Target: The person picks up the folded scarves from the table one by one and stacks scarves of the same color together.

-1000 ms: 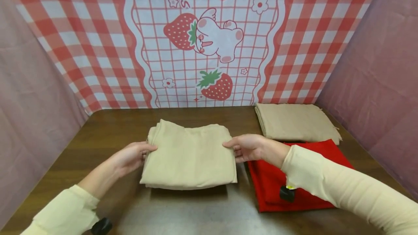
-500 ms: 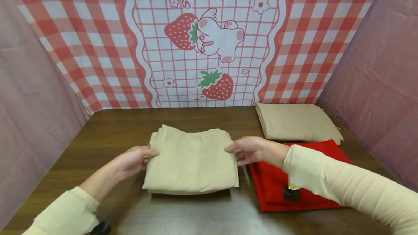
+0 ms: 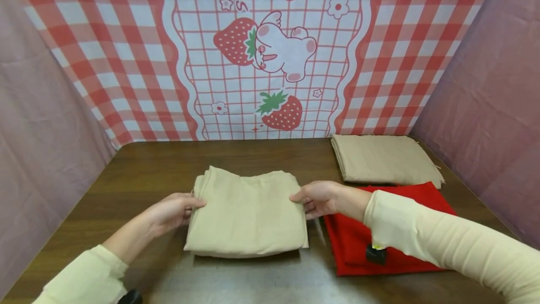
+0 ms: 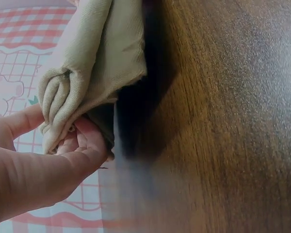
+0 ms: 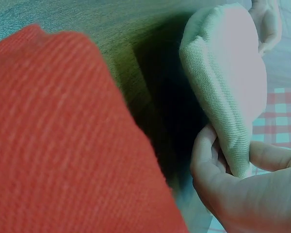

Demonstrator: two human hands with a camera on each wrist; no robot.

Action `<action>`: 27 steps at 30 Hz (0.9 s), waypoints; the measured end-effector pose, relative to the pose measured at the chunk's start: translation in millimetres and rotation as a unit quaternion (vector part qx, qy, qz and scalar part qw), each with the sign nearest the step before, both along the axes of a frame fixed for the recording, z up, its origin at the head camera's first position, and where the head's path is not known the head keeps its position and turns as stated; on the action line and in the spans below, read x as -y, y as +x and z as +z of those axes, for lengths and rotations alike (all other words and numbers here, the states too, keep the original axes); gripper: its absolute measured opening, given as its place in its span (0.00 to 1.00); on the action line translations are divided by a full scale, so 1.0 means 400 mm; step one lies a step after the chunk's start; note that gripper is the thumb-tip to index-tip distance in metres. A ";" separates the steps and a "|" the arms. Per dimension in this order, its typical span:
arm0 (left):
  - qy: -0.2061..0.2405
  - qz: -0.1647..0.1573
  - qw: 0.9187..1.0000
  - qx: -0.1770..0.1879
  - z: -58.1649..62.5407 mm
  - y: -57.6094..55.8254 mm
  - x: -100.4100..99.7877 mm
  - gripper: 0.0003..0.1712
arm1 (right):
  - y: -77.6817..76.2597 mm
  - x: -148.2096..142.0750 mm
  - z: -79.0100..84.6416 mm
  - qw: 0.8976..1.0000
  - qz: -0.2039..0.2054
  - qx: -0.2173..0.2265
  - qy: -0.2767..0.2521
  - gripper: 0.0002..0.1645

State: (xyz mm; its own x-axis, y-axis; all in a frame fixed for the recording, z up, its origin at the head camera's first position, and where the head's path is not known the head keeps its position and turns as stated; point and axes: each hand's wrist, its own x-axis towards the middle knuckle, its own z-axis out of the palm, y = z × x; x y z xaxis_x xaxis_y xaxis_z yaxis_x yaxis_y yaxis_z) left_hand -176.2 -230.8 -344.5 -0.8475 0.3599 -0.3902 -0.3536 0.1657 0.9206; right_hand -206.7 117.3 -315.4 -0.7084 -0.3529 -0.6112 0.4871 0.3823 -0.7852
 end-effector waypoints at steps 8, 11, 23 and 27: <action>-0.032 -0.010 0.999 0.007 -0.004 0.008 -0.005 0.37 | 0.015 -0.003 -0.008 1.000 0.009 0.001 0.004 0.04; -0.037 -0.013 0.999 0.008 -0.006 0.009 -0.007 0.37 | 0.021 -0.005 -0.010 1.000 0.009 0.003 0.006 0.05; -0.045 -0.017 0.999 0.008 0.000 0.021 -0.014 0.36 | 0.032 -0.007 -0.018 1.000 0.000 -0.008 0.006 0.07; -0.046 -0.017 0.999 0.004 0.005 0.022 -0.016 0.35 | 0.034 -0.005 -0.017 1.000 -0.005 -0.009 0.004 0.08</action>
State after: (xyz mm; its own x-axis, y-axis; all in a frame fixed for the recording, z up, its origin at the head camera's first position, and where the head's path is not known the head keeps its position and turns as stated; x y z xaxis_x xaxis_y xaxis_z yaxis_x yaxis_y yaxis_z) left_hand -167.3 -224.3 -342.6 -0.8318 0.3509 -0.4302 -0.3543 0.2611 0.8980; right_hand -193.2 119.5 -322.4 -0.7230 -0.3406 -0.6010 0.4762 0.3846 -0.7908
